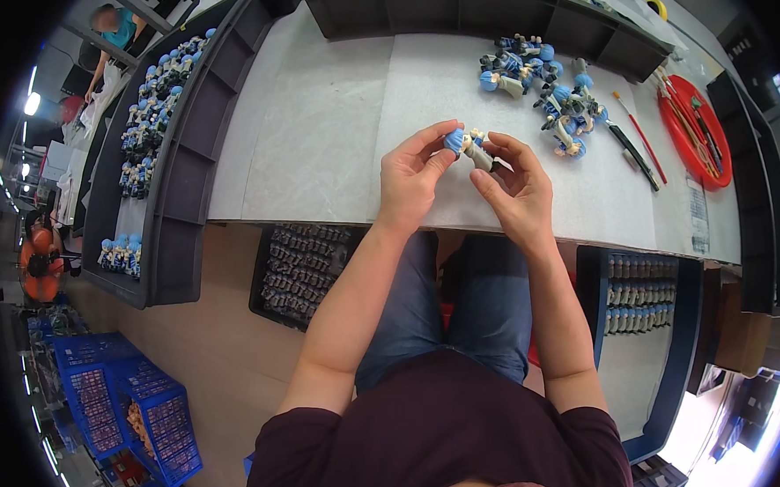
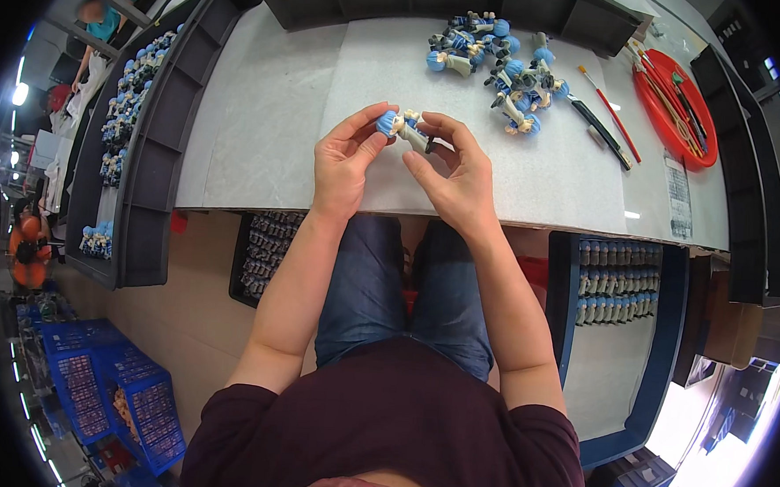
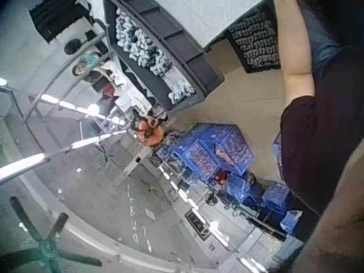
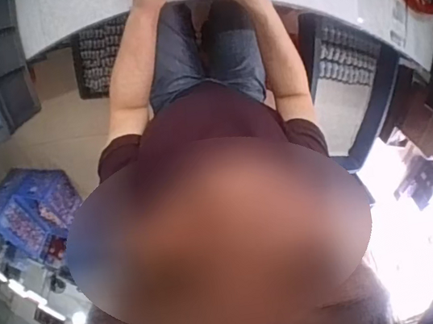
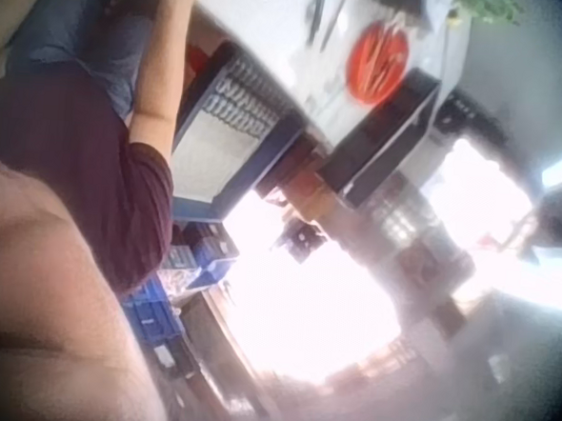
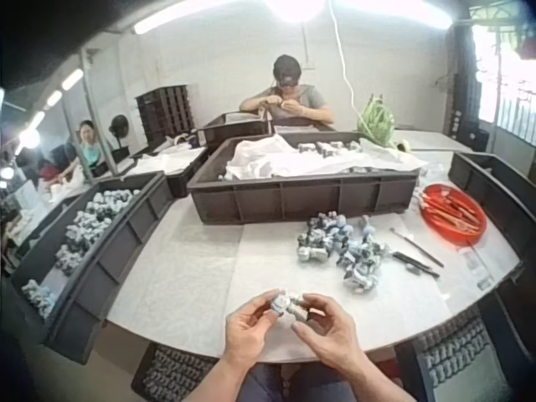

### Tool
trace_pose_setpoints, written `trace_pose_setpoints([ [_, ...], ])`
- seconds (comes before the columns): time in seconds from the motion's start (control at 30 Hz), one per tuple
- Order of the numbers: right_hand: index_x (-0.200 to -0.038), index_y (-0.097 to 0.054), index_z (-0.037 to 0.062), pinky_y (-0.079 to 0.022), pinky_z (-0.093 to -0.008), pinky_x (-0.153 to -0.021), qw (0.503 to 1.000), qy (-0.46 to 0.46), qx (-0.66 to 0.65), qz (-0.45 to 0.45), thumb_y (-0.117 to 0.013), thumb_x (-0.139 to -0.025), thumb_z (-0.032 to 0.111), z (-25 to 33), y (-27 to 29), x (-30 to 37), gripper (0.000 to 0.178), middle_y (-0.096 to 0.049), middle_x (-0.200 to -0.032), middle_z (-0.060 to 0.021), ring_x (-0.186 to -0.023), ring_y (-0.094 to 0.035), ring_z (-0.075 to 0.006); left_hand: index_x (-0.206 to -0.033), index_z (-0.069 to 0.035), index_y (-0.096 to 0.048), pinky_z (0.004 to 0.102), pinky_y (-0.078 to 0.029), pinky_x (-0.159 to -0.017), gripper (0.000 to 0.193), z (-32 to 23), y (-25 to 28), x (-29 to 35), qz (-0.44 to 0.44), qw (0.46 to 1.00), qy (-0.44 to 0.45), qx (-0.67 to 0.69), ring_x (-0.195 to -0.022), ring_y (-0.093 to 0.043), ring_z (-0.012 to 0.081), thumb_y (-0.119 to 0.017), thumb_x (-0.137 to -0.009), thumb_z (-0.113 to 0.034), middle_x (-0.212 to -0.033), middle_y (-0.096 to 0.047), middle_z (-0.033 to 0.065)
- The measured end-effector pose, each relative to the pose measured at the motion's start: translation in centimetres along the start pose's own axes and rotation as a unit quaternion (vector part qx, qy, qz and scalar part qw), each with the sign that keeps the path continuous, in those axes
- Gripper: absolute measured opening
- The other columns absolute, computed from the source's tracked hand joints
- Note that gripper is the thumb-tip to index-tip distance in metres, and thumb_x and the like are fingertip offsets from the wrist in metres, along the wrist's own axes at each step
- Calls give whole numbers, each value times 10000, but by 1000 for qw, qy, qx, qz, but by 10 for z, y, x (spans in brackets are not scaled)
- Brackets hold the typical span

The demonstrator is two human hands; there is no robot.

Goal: The person assembles small blue and white figurines at a workbench. They pick up individual parts, attach them to the main body of the figures, and place the completed units into a blue tray. The process involves repetitive handling of small components and organizing the finished items.

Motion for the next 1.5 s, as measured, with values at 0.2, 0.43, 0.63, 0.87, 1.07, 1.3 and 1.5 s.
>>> trace_pose_setpoints([
  [0.2,-1193,-490,-16,-445,-332,-935,1000,-10,-9,-3,-645,-775,-23,-5,1,-1,446,-536,-1141,-120,-1095,-523,-191,-1166,9,-558,293,-469,-900,337,-3,-3,0,8,1000,-6,3,-1003,-571,144,-499,-843,84,-1150,-590,113],
  [0.43,-1176,-514,-8,-465,-300,-868,1000,7,19,-11,-709,-712,-22,1,2,0,504,-569,-1071,-95,-1029,-548,-165,-1193,12,-545,301,-460,-911,330,-2,-6,-1,23,1000,11,9,-1035,-565,158,-494,-868,42,-1184,-575,121],
  [0.63,-1163,-535,4,-459,-269,-798,998,11,62,-17,-765,-649,-1,4,4,1,564,-587,-1002,-69,-936,-554,-136,-1192,18,-544,303,-461,-911,310,3,-7,0,17,999,38,-7,-1033,-565,159,-473,-890,21,-1183,-573,127],
  [0.87,-1174,-531,13,-463,-274,-809,999,14,48,-3,-769,-635,-15,7,1,1,590,-586,-1022,-75,-947,-557,-141,-1223,45,-487,319,-458,-934,329,11,-2,-2,10,998,59,5,-1075,-563,222,-433,-899,40,-1187,-556,157],
  [1.07,-1176,-531,17,-469,-277,-816,999,20,36,7,-758,-641,-27,7,0,1,583,-584,-1041,-78,-989,-559,-151,-1232,49,-471,320,-455,-940,335,11,-3,-2,7,998,68,17,-1082,-564,240,-398,-905,52,-1195,-543,166],
  [1.3,-1172,-533,17,-472,-285,-827,999,15,42,8,-738,-661,-33,6,0,0,553,-588,-1035,-84,-984,-567,-156,-1226,45,-479,315,-462,-930,334,9,-3,-2,8,998,56,6,-1084,-561,232,-405,-901,56,-1184,-552,161],
  [1.5,-1174,-527,14,-465,-299,-851,999,16,44,7,-681,-714,-50,3,0,0,489,-587,-1061,-98,-1012,-562,-170,-1200,28,-514,308,-471,-914,318,8,-1,-3,-5,999,42,2,-1038,-567,184,-473,-885,39,-1155,-575,138],
])
Point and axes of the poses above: each hand's wrist, its own x-axis away from the middle knuckle, its own y-axis out of the back of the hand, z = x × y, the point moved 10 cm from there along -x, towards the middle knuckle
